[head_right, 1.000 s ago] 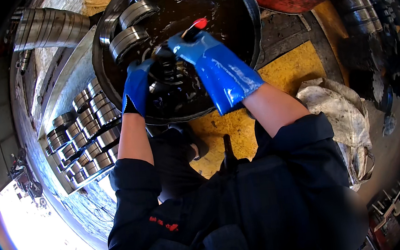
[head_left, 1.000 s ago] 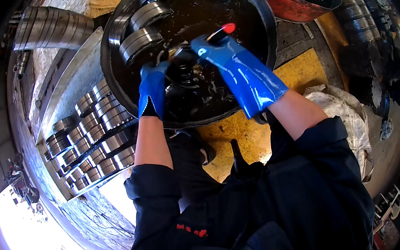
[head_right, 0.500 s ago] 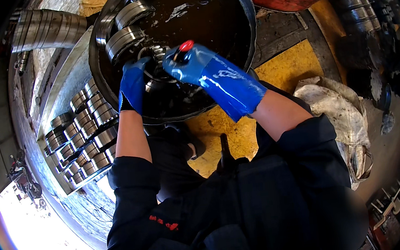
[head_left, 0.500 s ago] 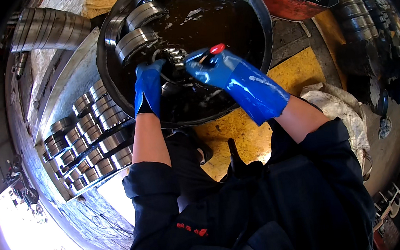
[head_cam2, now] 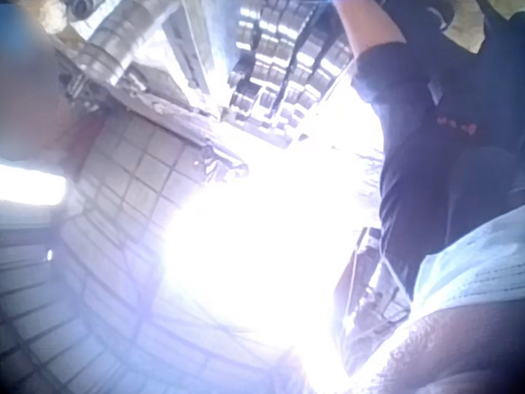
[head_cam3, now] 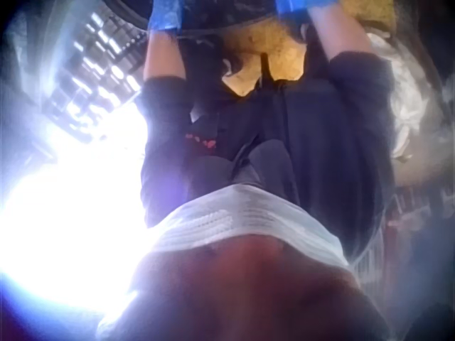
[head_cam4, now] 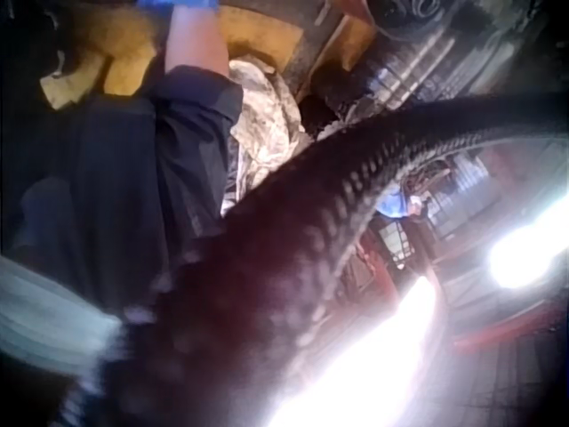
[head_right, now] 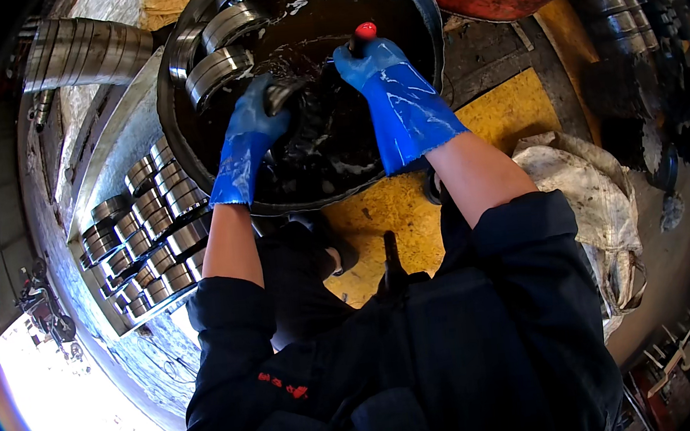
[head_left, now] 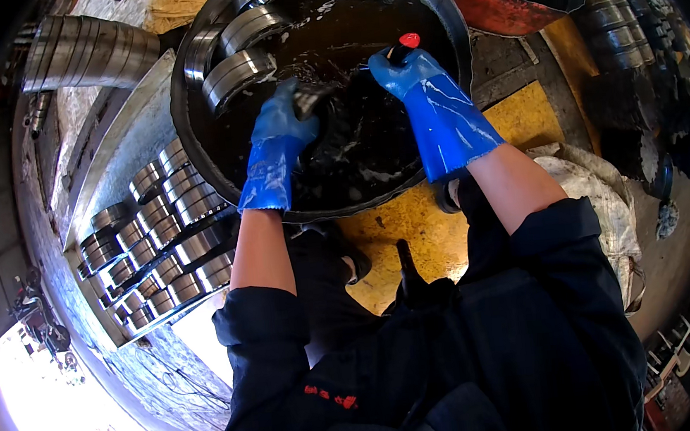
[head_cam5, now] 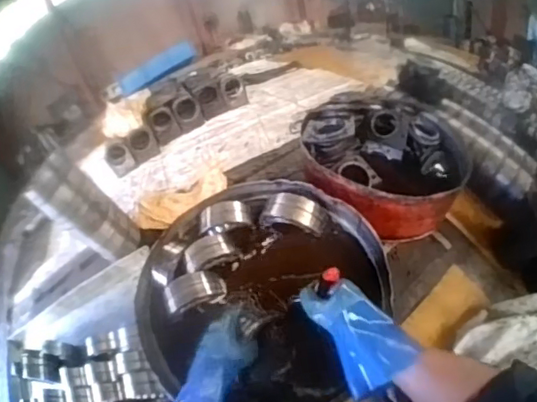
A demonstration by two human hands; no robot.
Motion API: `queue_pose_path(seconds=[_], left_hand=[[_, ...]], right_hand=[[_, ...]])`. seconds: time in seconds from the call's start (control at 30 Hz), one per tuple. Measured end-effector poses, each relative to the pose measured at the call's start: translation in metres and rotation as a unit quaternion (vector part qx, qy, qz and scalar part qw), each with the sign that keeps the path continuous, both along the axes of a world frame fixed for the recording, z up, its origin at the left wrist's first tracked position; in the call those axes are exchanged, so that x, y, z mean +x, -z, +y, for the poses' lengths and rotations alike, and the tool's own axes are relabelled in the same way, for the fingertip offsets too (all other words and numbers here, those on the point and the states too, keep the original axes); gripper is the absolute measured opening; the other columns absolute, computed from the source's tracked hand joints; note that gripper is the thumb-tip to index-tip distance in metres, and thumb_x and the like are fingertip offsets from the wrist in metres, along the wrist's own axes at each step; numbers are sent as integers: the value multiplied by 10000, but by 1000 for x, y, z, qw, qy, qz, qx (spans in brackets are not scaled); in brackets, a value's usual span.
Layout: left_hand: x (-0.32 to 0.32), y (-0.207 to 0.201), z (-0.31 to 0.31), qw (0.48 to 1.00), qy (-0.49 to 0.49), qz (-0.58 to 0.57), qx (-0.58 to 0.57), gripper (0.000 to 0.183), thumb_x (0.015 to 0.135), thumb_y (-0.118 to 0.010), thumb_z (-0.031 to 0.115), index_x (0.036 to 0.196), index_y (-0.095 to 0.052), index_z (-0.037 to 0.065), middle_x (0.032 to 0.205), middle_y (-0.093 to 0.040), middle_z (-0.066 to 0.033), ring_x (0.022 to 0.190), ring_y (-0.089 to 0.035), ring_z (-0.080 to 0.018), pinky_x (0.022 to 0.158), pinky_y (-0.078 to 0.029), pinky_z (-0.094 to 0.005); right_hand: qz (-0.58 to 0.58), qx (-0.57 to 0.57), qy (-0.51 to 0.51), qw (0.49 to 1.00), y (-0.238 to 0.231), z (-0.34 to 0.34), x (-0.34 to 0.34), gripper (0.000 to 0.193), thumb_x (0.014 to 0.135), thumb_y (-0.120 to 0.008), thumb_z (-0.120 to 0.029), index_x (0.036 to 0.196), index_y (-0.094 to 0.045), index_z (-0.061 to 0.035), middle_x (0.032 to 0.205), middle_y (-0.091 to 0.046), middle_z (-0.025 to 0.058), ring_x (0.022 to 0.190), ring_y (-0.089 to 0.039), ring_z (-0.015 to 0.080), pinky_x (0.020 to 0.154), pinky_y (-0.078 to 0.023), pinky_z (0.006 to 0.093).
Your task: The person cleans metal ring components by submerging them in a container of liquid and using a brush to scrub the surfaces. The person picks up one metal ring at a time from a tray, rinses and scrubs it in the dark liquid, and then sets it aside.
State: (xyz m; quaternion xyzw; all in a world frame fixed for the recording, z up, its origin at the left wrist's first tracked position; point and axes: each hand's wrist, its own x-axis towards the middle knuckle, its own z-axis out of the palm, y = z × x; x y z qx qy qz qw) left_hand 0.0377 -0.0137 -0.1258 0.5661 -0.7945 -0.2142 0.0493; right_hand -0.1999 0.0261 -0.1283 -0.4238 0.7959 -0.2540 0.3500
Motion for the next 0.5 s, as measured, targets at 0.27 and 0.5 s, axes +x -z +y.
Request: queue_pose_path(seconds=[0.27,0.5], left_hand=[[2,-10,20,923,350,-105,-124,759,794,-763,231,1470,-420,195,1333,-598,-122,1148,-624,-314,944,-543,-359],[37,-2,20,984,129,-114,-41,688,827,-715,237,1452,-432,183,1451,-502,-118,1275,-538,-318,1065,-448,-422]], right_hand=[[19,8,-17,1000,10,-2,-4,387,872,-598,-415,1001,-692,-62,1007,-714,179,974,-678,341,890,-535,400],[25,23,-16,999,25,-12,-6,392,872,-605,-408,1039,-683,-62,1058,-698,193,1020,-662,355,922,-526,407]])
